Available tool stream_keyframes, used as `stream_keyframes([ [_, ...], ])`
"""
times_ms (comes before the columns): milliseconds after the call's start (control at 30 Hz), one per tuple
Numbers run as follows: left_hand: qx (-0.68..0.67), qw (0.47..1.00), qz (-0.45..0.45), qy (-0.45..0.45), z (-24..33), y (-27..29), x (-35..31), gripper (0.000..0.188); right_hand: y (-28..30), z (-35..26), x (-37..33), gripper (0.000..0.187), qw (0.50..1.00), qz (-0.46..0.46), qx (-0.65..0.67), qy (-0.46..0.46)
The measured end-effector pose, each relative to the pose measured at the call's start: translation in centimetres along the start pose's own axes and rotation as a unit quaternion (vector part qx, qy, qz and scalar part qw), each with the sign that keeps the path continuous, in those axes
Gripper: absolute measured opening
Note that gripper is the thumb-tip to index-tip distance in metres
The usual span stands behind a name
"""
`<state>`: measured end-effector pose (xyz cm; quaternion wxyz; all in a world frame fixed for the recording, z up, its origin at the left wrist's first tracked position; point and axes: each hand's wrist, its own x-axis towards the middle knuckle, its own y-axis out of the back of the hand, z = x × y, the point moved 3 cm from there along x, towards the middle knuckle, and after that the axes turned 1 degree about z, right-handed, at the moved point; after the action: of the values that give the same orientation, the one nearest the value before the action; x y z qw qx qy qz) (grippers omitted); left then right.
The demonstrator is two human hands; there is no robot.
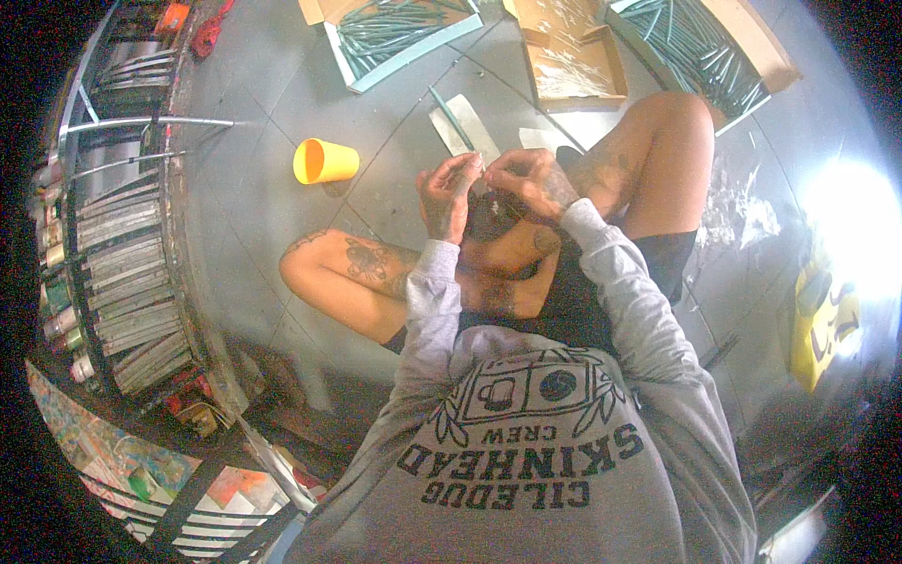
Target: The person assembles small components by hand while sitting on the floor. They pick up a thin metal needle and carefully fit a small plastic piece onto it, then place the assembled item aside.
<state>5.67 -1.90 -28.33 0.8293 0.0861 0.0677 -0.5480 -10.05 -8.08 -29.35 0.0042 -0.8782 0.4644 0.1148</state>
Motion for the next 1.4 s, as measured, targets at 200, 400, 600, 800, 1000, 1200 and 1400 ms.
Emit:
stream_keyframes([
  [200, -0.022, 0.999, -0.019, 0.025, -0.1, 0.3, 0.3, 0.030, 0.3, 0.4, 0.3, 0.024, 0.992, 0.057, 0.110, -0.027],
  [400, -0.089, 0.992, -0.069, 0.057, -0.3, 0.3, 0.1, 0.028, 1.0, 0.2, 0.1, 0.019, 0.985, 0.002, 0.160, -0.058],
  [600, -0.079, 0.990, -0.101, 0.051, -1.3, 0.8, 0.5, 0.027, 1.3, 0.0, 0.2, 0.020, 0.995, -0.014, 0.075, -0.066],
  [800, -0.104, 0.988, -0.111, 0.040, -1.6, 1.0, 0.6, 0.027, 1.0, 0.5, 0.3, 0.020, 0.993, -0.018, 0.098, -0.060],
  [1000, -0.093, 0.996, 0.008, 0.006, -1.7, 1.0, 0.9, 0.027, 0.2, 0.4, 0.3, 0.022, 0.991, -0.121, 0.048, -0.018],
  [1200, 0.016, 0.997, 0.063, -0.034, -1.0, 1.2, 0.6, 0.036, -0.5, 0.7, 0.5, 0.019, 0.987, -0.101, 0.111, -0.061],
  [1400, 0.198, 0.971, -0.033, -0.131, -0.4, 0.0, -2.1, 0.025, 0.1, 0.5, 0.3, 0.019, 0.997, -0.013, 0.060, -0.037],
])
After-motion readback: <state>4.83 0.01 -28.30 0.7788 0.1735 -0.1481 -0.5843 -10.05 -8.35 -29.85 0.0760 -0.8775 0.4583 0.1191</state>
